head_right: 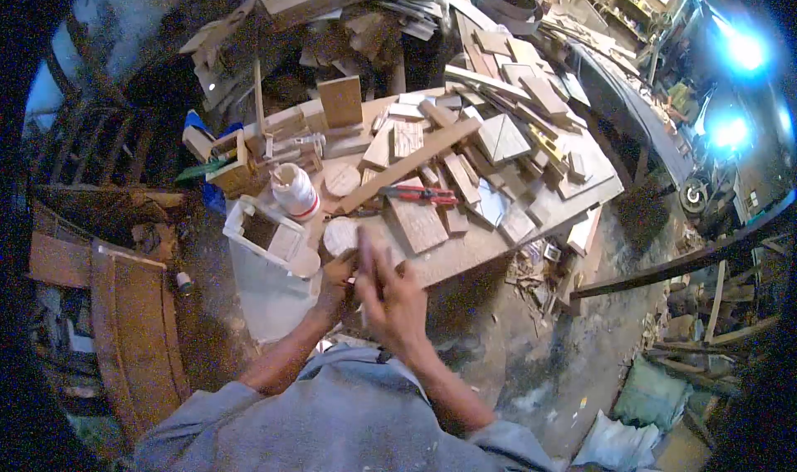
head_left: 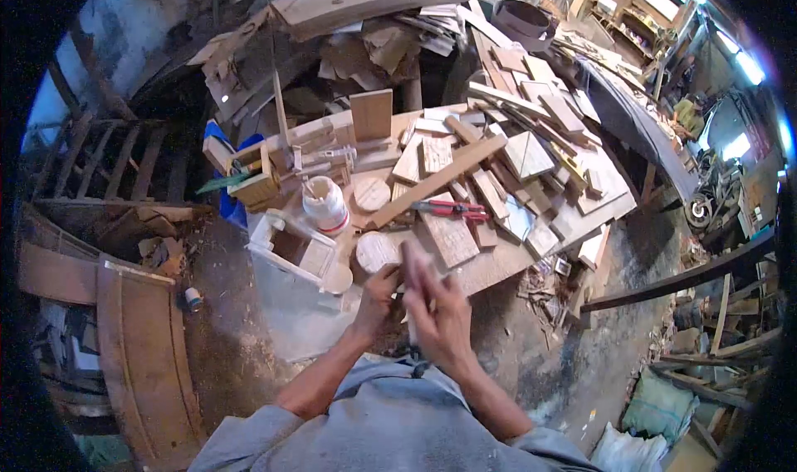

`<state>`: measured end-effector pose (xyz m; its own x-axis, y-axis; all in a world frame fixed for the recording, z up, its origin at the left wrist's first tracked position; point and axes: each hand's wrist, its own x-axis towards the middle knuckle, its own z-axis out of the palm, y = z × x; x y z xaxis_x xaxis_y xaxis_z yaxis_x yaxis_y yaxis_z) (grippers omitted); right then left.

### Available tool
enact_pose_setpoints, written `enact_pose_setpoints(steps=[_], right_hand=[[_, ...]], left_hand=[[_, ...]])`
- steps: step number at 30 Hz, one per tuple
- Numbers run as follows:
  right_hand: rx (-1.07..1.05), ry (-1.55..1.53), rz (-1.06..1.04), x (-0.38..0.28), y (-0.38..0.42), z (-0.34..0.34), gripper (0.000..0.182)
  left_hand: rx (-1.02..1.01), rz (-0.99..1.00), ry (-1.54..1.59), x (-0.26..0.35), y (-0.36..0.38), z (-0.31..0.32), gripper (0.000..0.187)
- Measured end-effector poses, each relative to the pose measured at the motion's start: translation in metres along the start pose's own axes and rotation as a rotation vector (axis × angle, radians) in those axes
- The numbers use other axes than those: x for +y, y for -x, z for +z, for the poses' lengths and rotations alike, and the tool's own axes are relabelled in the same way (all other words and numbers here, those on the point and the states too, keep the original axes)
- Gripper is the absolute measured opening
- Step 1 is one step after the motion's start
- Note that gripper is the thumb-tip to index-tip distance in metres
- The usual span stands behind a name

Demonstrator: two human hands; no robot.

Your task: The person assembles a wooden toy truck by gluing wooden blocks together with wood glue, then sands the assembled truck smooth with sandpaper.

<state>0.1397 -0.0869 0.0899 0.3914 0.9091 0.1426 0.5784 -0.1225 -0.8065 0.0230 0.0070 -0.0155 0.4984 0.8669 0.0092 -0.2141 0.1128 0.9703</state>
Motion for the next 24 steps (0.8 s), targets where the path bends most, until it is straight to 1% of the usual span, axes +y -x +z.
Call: enact_pose_setpoints(steps=[2,3,4,5,6,7,8,9,10,11,12,13,15,16,17,18,19,20,21,22,24], right_hand=[[0.044,0.008,-0.049,0.01,0.004,0.005,0.049],[0.065,0.003,-0.066,0.014,0.008,0.011,0.049],[0.103,0.004,-0.132,0.016,-0.01,0.013,0.048],[0.15,0.013,-0.154,0.017,-0.015,0.014,0.048],[0.183,0.025,-0.14,0.019,-0.004,0.015,0.047],[0.142,0.06,-0.006,0.036,-0.018,0.013,0.047],[0.114,0.083,0.131,0.052,-0.036,0.011,0.048],[0.108,0.084,0.162,0.041,-0.035,0.002,0.048],[0.149,0.034,0.129,0.029,-0.037,-0.007,0.048],[0.186,-0.017,0.109,0.02,-0.027,-0.013,0.049],[0.233,-0.07,0.1,0.014,-0.015,-0.018,0.049],[0.16,-0.023,0.098,0.012,-0.009,-0.02,0.05],[0.108,-0.001,0.004,-0.001,0.004,-0.009,0.051],[0.087,0.012,-0.041,-0.007,0.008,-0.003,0.052],[0.193,0.001,-0.136,0.006,0.001,0.01,0.051],[0.111,0.073,0.056,0.013,-0.014,0.004,0.051],[0.142,0.102,0.13,0.026,-0.024,0.0,0.051],[0.17,0.124,0.202,0.035,-0.031,-0.001,0.052],[0.275,0.09,-0.005,0.039,-0.03,-0.005,0.051],[0.226,0.091,-0.049,0.037,-0.02,-0.006,0.049],[0.146,0.094,-0.093,-0.013,0.012,-0.015,0.046]], left_hand=[[-0.05,0.533,-0.68,0.031,0.001,0.014,0.04],[-0.025,0.484,-0.617,0.025,0.001,0.013,0.038],[-0.021,0.481,-0.591,0.029,-0.012,0.011,0.037],[-0.017,0.458,-0.56,0.03,-0.013,0.01,0.035],[-0.023,0.398,-0.525,0.027,0.001,0.01,0.034],[0.002,0.437,-0.514,0.025,0.003,0.012,0.031],[-0.007,0.435,-0.496,0.029,0.005,0.015,0.029],[-0.019,0.437,-0.482,0.036,0.005,0.018,0.028],[0.004,0.458,-0.454,0.04,-0.002,0.023,0.027],[0.058,0.425,-0.492,0.033,-0.005,0.019,0.024],[0.051,0.413,-0.476,0.035,-0.006,0.017,0.024],[0.044,0.404,-0.464,0.037,-0.007,0.016,0.023],[0.014,0.341,-0.434,0.035,-0.005,0.012,0.023],[0.016,0.339,-0.434,0.036,-0.005,0.011,0.023],[0.014,0.337,-0.427,0.04,-0.004,0.01,0.023],[0.015,0.34,-0.419,0.042,-0.004,0.011,0.022],[-0.043,0.487,-0.36,0.037,-0.004,0.014,0.021],[-0.027,0.427,-0.414,0.044,0.0,0.022,0.022],[-0.024,0.424,-0.427,0.04,-0.004,0.02,0.023],[-0.021,0.416,-0.439,0.036,-0.007,0.018,0.024],[-0.022,0.312,-0.38,0.043,-0.003,0.02,0.025]])
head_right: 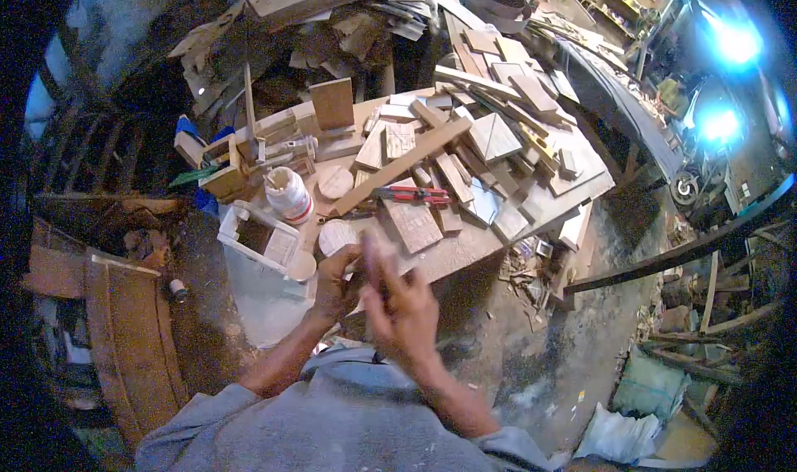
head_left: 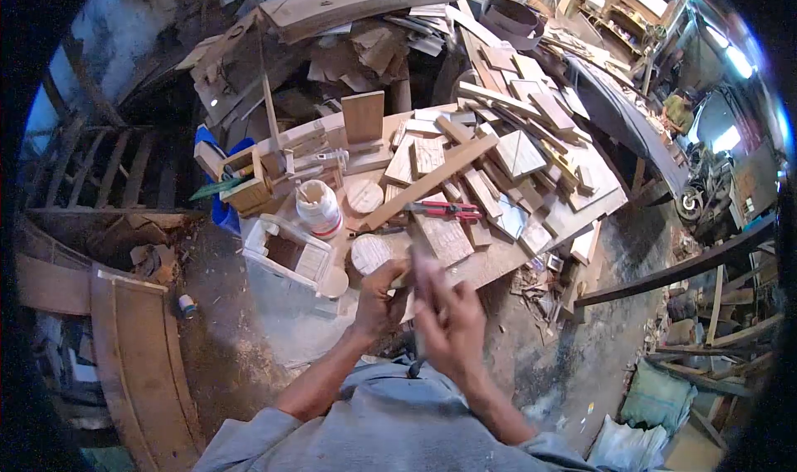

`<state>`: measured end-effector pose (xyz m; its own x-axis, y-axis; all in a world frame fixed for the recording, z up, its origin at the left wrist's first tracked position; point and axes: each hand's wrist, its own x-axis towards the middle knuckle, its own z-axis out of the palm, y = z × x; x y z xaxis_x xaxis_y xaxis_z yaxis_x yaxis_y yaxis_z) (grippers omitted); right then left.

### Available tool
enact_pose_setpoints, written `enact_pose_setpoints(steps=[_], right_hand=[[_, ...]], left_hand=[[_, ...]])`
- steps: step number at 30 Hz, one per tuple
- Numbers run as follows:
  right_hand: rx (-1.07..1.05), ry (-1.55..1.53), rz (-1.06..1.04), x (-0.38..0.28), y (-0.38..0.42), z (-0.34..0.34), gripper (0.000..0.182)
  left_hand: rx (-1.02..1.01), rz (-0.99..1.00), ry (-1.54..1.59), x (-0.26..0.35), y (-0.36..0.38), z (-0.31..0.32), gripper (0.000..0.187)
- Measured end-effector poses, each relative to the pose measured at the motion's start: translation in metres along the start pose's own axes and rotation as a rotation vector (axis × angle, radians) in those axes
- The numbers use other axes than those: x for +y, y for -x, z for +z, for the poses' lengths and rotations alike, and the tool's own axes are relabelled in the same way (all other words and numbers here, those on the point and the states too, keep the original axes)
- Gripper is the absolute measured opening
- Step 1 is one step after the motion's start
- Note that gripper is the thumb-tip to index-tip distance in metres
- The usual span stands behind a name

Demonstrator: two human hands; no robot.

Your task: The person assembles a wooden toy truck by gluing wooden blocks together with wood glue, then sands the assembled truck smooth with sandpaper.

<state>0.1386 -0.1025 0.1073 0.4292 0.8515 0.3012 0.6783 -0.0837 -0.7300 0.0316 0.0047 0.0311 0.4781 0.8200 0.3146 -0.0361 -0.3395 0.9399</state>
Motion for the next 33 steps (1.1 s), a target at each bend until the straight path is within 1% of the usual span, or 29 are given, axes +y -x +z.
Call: enact_pose_setpoints(steps=[1,2,4,5,8,9,10,12,13,14,16,17,19,20,22,23,24,25,27,29,31,32,33], right_hand=[[-0.048,-0.028,0.043,-0.018,0.007,0.002,0.047],[-0.042,0.001,0.086,-0.01,0.003,0.008,0.049],[-0.013,0.066,0.164,0.018,-0.03,0.018,0.053],[-0.015,0.057,0.212,0.019,-0.033,0.014,0.057],[0.005,-0.096,-0.045,0.0,-0.006,0.006,0.052],[-0.08,-0.064,-0.065,-0.006,0.003,0.006,0.048],[-0.121,-0.04,-0.015,0.001,0.0,0.003,0.048],[-0.186,-0.003,0.089,0.039,-0.019,-0.009,0.046],[-0.269,0.077,0.227,0.07,-0.022,-0.014,0.048],[-0.308,0.046,0.225,0.083,-0.019,-0.027,0.053],[-0.255,-0.463,0.163,0.108,-0.009,-0.024,0.06],[-0.302,-0.523,0.171,0.095,-0.002,-0.024,0.061],[-0.369,-0.636,0.155,0.055,-0.008,-0.021,0.065],[-0.435,-0.622,0.171,0.052,-0.004,-0.014,0.07],[-0.461,-0.566,0.164,0.042,0.004,-0.011,0.074],[-0.432,-0.565,0.123,0.041,0.01,-0.008,0.075],[-0.444,-0.576,0.099,0.04,0.013,-0.014,0.059],[-0.393,-0.604,0.106,0.041,0.007,-0.008,0.057],[-0.281,-0.647,0.132,0.032,-0.014,0.002,0.054],[-0.332,-0.6,0.076,0.037,-0.003,-0.002,0.054],[-0.419,-0.578,-0.004,0.052,0.013,-0.011,0.055],[-0.375,-0.617,0.07,0.052,0.022,-0.007,0.057],[-0.336,-0.644,0.1,0.042,0.014,-0.004,0.057]], left_hand=[[-0.005,-0.05,0.025,0.003,0.001,-0.002,0.025],[0.009,0.009,-0.013,0.001,0.005,-0.003,0.026],[0.033,0.147,-0.08,-0.008,0.005,0.001,0.026],[-0.01,0.1,-0.07,-0.011,0.014,-0.001,0.026],[-0.054,0.027,-0.037,-0.018,0.003,-0.006,0.026],[-0.102,-0.207,0.211,-0.014,0.007,-0.007,0.019],[-0.116,-0.22,0.234,-0.009,0.012,-0.01,0.017],[-0.159,-0.238,0.268,0.002,0.015,-0.025,0.016],[-0.215,-0.212,0.31,0.007,0.015,-0.037,0.02],[-0.249,-0.29,0.357,0.013,0.011,-0.044,0.022],[-0.265,-0.448,0.459,0.021,0.006,-0.054,0.025],[-0.295,-0.452,0.543,0.007,0.012,-0.051,0.025],[-0.373,-0.486,0.579,0.008,0.011,-0.05,0.026],[-0.41,-0.504,0.596,0.01,0.012,-0.051,0.026],[-0.394,-0.529,0.577,0.016,0.012,-0.056,0.03],[-0.379,-0.543,0.555,0.019,0.012,-0.057,0.03],[-0.362,-0.558,0.534,0.02,0.011,-0.057,0.031],[-0.395,-0.508,0.509,0.023,0.012,-0.05,0.029],[-0.363,-0.507,0.502,0.025,0.008,-0.04,0.028],[-0.328,-0.485,0.486,0.034,0.002,-0.041,0.026],[-0.338,-0.514,0.491,0.024,0.0,-0.052,0.026],[-0.347,-0.541,0.495,0.019,0.0,-0.055,0.026],[-0.382,-0.551,0.496,0.021,0.001,-0.05,0.026]])
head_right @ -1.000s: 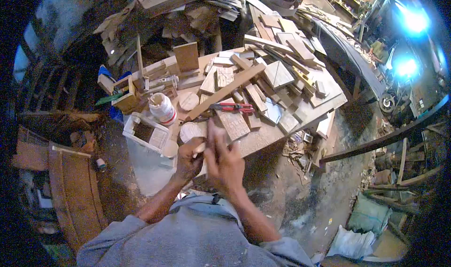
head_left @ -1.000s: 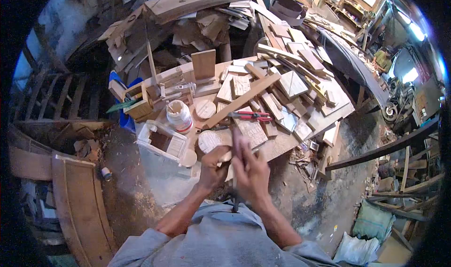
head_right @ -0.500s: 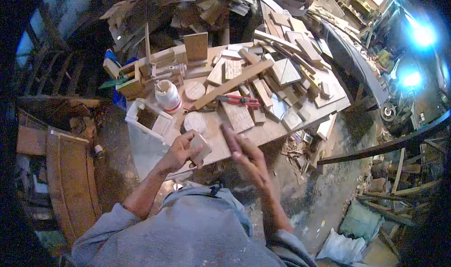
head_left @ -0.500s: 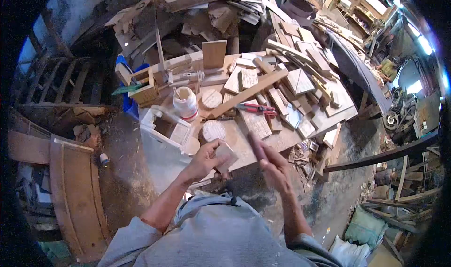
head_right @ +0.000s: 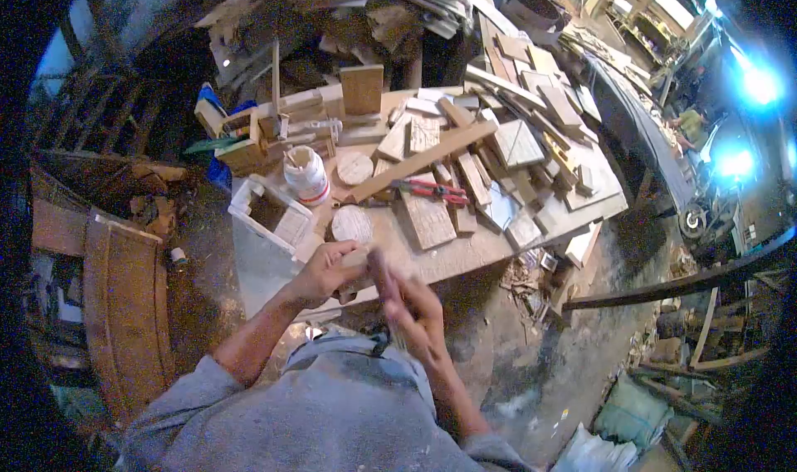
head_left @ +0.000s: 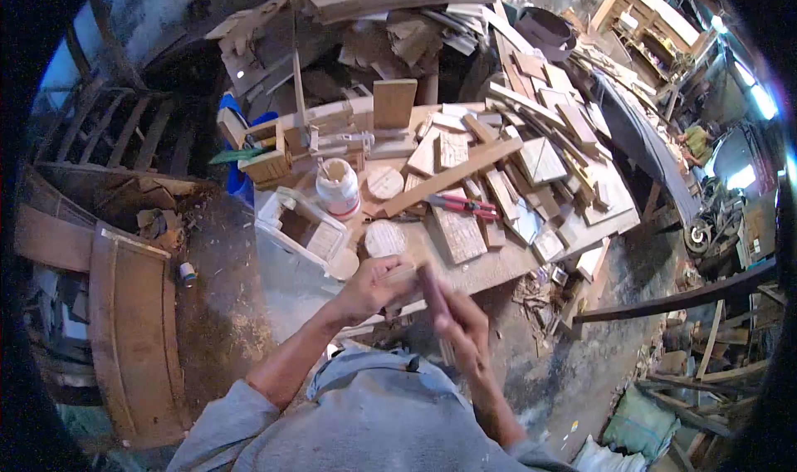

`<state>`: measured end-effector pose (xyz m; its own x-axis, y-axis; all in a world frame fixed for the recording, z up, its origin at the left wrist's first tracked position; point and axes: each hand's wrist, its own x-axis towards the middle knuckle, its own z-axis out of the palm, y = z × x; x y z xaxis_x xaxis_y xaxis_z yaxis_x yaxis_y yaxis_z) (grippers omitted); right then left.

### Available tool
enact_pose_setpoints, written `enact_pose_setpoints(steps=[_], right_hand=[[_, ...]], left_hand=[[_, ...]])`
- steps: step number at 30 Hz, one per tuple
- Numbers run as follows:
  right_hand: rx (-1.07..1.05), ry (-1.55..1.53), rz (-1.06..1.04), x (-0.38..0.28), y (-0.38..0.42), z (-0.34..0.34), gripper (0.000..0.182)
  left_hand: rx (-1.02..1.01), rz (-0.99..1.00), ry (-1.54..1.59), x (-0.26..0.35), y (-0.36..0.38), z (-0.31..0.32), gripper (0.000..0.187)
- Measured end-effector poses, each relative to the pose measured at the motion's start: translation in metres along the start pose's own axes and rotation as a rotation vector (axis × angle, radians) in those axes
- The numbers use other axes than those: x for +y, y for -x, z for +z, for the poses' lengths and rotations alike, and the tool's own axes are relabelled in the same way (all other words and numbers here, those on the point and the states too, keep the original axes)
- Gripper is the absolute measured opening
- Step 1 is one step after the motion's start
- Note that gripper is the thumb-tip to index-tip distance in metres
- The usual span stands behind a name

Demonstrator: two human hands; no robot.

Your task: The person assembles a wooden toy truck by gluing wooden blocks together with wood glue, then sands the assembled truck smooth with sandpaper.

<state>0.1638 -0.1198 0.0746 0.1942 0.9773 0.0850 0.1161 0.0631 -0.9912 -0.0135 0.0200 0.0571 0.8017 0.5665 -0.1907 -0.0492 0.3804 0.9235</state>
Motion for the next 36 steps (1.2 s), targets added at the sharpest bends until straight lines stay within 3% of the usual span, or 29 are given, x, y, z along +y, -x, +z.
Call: enact_pose_setpoints(steps=[3,6,7,8,10,14,15,17,19,21,23,24,26,30,33,34,36], right_hand=[[0.058,-0.027,0.056,-0.013,-0.02,0.001,0.057],[-0.067,0.109,-0.003,-0.002,-0.005,-0.012,0.064],[-0.022,-0.024,0.034,0.01,0.009,-0.007,0.067],[0.014,-0.009,0.026,0.015,-0.002,-0.007,0.067],[0.117,-0.107,0.085,0.0,-0.028,-0.001,0.069],[-0.054,0.051,0.031,-0.001,-0.007,-0.013,0.073],[-0.028,-0.078,0.083,0.014,0.0,-0.012,0.07],[0.035,-0.02,0.0,0.025,-0.034,-0.011,0.062],[0.091,0.025,0.028,0.012,-0.065,-0.014,0.06],[0.326,-0.226,-0.014,0.004,-0.073,-0.01,0.063],[0.428,-0.442,-0.103,0.014,-0.068,-0.017,0.068],[0.363,-0.504,0.051,0.018,-0.055,-0.021,0.071],[0.388,-0.417,0.053,0.022,-0.037,0.001,0.07],[0.403,-0.277,-0.064,0.043,-0.039,0.031,0.065],[0.389,-0.282,-0.094,0.032,-0.056,0.021,0.064],[0.369,-0.285,-0.102,0.03,-0.058,0.018,0.064],[0.407,-0.118,-0.138,0.036,-0.052,0.027,0.063]], left_hand=[[0.046,0.183,0.005,-0.017,-0.01,0.025,0.024],[-0.057,-0.01,-0.099,0.002,-0.006,-0.003,0.027],[-0.062,-0.062,-0.096,-0.001,-0.005,-0.006,0.028],[-0.046,0.108,-0.179,-0.014,-0.007,0.003,0.028],[-0.046,0.061,-0.16,-0.022,-0.01,0.015,0.027],[-0.044,0.003,-0.068,0.003,-0.007,0.004,0.03],[-0.036,-0.01,-0.031,0.006,-0.007,0.0,0.032],[0.004,0.158,-0.255,-0.028,-0.015,0.015,0.025],[-0.042,0.079,0.02,-0.022,-0.015,0.029,0.027],[0.141,0.072,0.248,-0.029,-0.025,0.019,0.031],[0.306,0.071,0.444,-0.023,-0.032,0.013,0.034],[0.365,0.041,0.518,-0.015,-0.028,0.016,0.036],[0.441,0.065,0.644,-0.013,-0.03,0.022,0.038],[0.504,0.129,0.349,-0.03,-0.038,0.036,0.047],[0.372,0.119,0.041,-0.014,-0.029,0.04,0.043],[0.275,0.137,0.175,-0.019,-0.035,0.034,0.039],[0.439,0.162,0.184,-0.028,-0.047,0.035,0.037]])
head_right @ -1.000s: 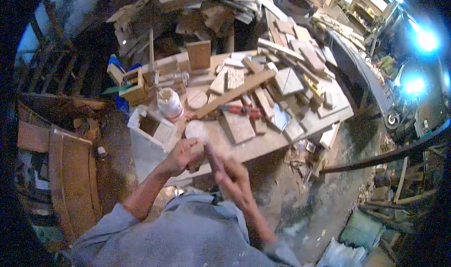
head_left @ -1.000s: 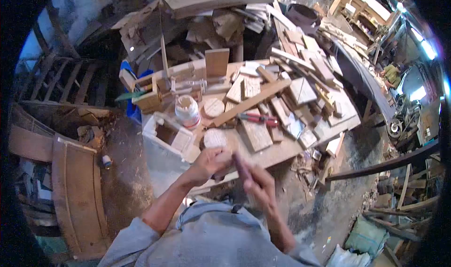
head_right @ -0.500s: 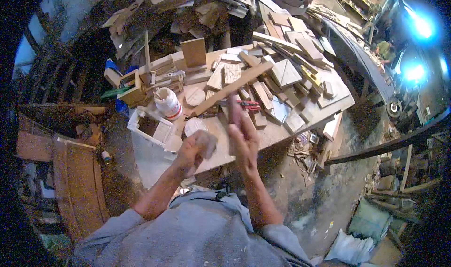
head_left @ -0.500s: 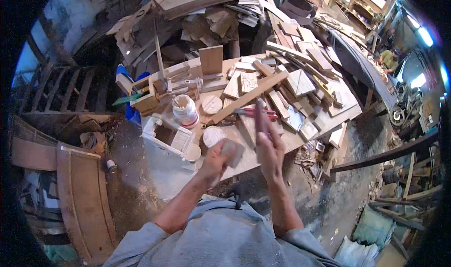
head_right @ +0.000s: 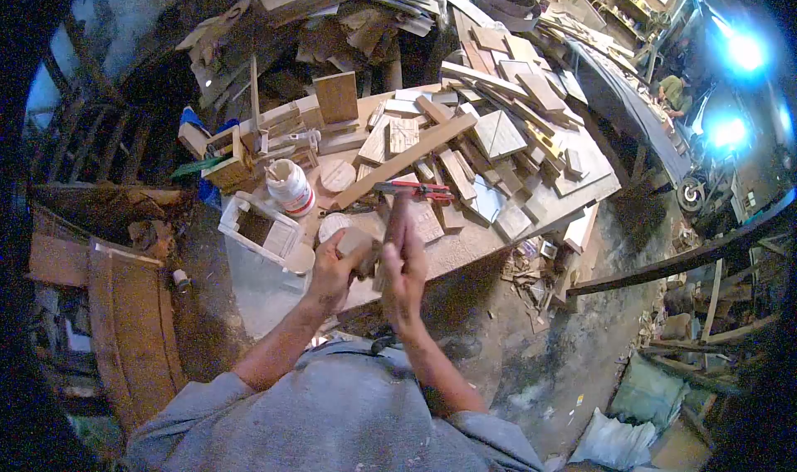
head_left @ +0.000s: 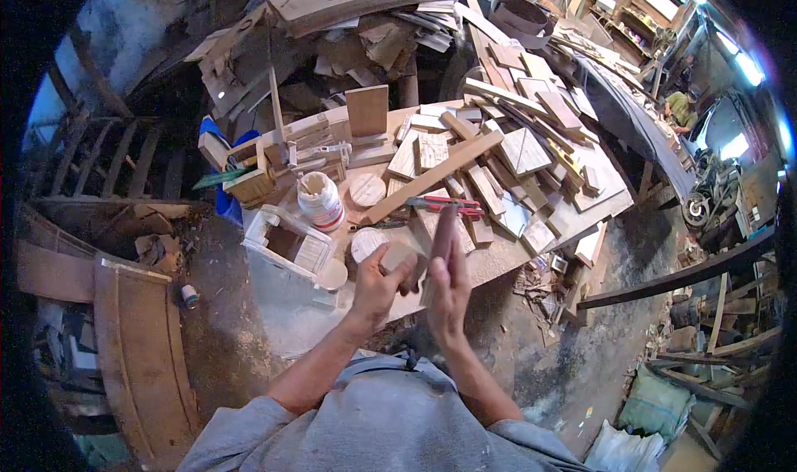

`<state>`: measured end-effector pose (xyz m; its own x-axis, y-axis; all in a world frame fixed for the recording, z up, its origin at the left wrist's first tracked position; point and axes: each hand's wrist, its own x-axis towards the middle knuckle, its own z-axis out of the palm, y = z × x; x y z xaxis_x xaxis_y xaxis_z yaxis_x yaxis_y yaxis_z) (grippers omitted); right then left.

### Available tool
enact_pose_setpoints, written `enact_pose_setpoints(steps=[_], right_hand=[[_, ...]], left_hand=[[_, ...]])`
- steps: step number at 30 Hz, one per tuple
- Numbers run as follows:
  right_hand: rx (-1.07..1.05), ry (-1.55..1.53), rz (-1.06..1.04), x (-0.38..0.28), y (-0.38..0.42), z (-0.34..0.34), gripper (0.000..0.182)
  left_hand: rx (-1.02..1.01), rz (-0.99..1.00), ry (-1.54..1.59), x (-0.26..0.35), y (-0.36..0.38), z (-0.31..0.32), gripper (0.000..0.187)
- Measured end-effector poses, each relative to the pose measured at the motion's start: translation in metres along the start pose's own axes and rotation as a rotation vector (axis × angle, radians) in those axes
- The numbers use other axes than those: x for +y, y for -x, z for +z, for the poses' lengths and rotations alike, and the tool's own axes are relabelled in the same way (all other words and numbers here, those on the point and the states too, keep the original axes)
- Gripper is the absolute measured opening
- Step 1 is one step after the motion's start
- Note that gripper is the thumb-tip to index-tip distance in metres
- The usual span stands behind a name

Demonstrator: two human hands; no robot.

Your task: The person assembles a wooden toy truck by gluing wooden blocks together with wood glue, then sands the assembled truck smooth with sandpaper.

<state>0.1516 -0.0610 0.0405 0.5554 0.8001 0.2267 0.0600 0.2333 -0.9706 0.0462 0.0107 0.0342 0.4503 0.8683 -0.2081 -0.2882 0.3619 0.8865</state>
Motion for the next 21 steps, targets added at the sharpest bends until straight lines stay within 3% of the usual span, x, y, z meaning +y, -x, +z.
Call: enact_pose_setpoints(steps=[2,5,7,9,13,16,18,21], right_hand=[[-0.01,0.226,-0.191,-0.005,0.023,0.012,0.062],[0.113,0.037,0.008,0.001,-0.001,0.012,0.056],[0.105,0.074,0.001,-0.008,-0.02,0.009,0.057],[0.039,0.3,-0.203,0.004,0.007,0.012,0.059],[-0.003,0.281,0.07,-0.009,-0.009,0.003,0.06],[0.002,0.336,-0.244,0.005,-0.004,0.012,0.061],[-0.004,0.285,-0.228,0.004,0.017,0.012,0.058],[-0.009,0.167,0.098,0.01,-0.046,-0.005,0.056]], left_hand=[[0.171,0.065,0.024,0.003,-0.005,0.011,0.031],[0.142,0.141,0.012,-0.013,0.001,0.016,0.027],[0.136,0.092,0.071,-0.002,0.012,0.022,0.027],[0.178,0.085,0.103,0.011,0.003,0.025,0.028],[0.223,-0.019,0.033,0.013,0.01,0.028,0.027],[0.125,-0.071,0.279,0.013,-0.001,0.016,0.026],[0.097,-0.1,0.354,0.02,-0.005,0.012,0.025],[0.053,-0.152,0.388,0.007,0.012,0.015,0.025]])
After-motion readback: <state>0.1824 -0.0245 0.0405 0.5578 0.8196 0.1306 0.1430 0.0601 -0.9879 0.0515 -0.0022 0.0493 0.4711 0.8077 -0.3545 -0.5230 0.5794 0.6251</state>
